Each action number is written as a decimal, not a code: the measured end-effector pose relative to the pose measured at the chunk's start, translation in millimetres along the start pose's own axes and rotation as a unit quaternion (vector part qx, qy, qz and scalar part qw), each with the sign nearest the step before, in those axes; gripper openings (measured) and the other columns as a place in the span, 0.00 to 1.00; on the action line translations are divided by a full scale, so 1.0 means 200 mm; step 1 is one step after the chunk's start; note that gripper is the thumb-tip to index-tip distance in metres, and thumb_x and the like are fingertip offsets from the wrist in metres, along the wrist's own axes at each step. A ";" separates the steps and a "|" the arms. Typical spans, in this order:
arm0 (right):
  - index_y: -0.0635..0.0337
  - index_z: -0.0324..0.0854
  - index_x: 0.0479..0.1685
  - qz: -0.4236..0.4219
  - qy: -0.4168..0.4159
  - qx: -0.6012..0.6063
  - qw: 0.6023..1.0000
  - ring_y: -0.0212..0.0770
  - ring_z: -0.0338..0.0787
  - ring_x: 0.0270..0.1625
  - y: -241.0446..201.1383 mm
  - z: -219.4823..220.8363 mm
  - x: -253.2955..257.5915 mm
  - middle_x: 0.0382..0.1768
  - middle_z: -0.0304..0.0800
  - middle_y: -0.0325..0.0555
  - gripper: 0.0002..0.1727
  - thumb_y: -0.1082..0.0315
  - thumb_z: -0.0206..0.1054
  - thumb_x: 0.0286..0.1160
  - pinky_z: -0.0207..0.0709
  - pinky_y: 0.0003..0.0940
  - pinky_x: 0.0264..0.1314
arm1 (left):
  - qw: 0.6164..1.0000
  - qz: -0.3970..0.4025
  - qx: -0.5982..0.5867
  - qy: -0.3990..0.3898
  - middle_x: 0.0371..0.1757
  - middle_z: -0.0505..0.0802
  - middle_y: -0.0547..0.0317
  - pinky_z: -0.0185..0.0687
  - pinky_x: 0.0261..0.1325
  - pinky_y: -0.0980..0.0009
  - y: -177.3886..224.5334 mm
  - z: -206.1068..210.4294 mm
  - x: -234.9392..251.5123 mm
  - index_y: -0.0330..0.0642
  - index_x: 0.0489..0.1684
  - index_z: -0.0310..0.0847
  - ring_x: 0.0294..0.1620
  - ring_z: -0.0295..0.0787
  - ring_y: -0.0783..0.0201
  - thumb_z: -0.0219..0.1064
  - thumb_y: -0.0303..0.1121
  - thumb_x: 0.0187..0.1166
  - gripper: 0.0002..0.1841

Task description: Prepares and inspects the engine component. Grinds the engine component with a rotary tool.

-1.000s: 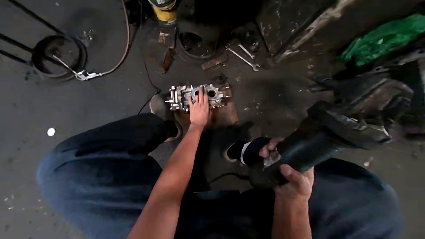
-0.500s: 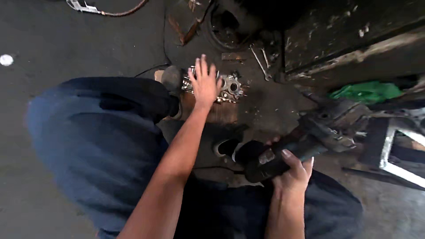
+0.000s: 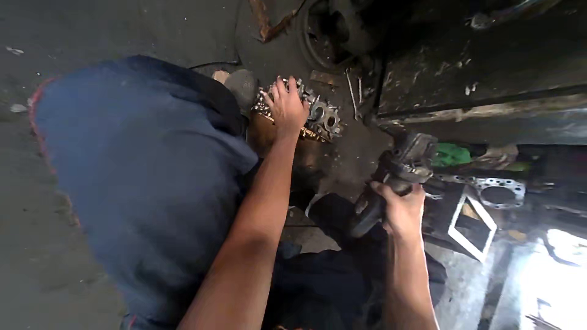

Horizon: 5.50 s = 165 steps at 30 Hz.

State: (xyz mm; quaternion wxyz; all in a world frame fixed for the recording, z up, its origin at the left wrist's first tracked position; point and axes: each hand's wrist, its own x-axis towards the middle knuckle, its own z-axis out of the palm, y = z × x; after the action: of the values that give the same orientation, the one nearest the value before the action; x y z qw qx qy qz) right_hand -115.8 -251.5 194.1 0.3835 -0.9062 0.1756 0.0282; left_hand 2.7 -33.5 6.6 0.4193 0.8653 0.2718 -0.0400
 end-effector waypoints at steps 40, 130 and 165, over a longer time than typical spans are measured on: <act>0.62 0.81 0.54 0.003 -0.047 -0.106 0.993 0.39 0.95 0.38 0.15 0.36 0.25 0.38 0.93 0.46 0.25 0.68 0.82 0.53 0.92 0.43 0.44 | 0.997 -0.034 -0.027 -0.069 0.91 0.63 0.43 0.72 0.76 0.39 0.03 -0.06 0.05 0.51 0.90 0.65 0.89 0.60 0.39 0.71 0.41 0.76 0.37; 0.69 0.74 0.59 0.077 0.184 0.307 0.931 0.38 0.95 0.37 0.39 0.06 0.08 0.38 0.92 0.45 0.26 0.72 0.77 0.60 0.95 0.38 0.43 | 0.994 -0.044 0.003 -0.097 0.80 0.77 0.31 0.63 0.83 0.34 0.11 -0.07 0.45 0.37 0.83 0.71 0.85 0.66 0.32 0.72 0.44 0.75 0.35; 0.65 0.51 0.88 0.289 0.153 0.002 0.945 0.60 0.87 0.68 0.58 0.38 0.25 0.68 0.84 0.64 0.55 0.54 0.83 0.64 0.80 0.59 0.70 | 0.974 -0.008 0.210 -0.080 0.80 0.74 0.26 0.81 0.63 0.31 0.04 -0.05 -0.11 0.40 0.93 0.47 0.79 0.74 0.28 0.56 0.58 0.87 0.42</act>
State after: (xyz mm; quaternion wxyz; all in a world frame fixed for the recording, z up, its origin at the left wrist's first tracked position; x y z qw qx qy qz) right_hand -102.7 -286.8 52.4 0.3291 -0.8093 0.4866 -0.0011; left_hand -13.3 -38.9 24.2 0.2480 0.9258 0.2297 -0.1690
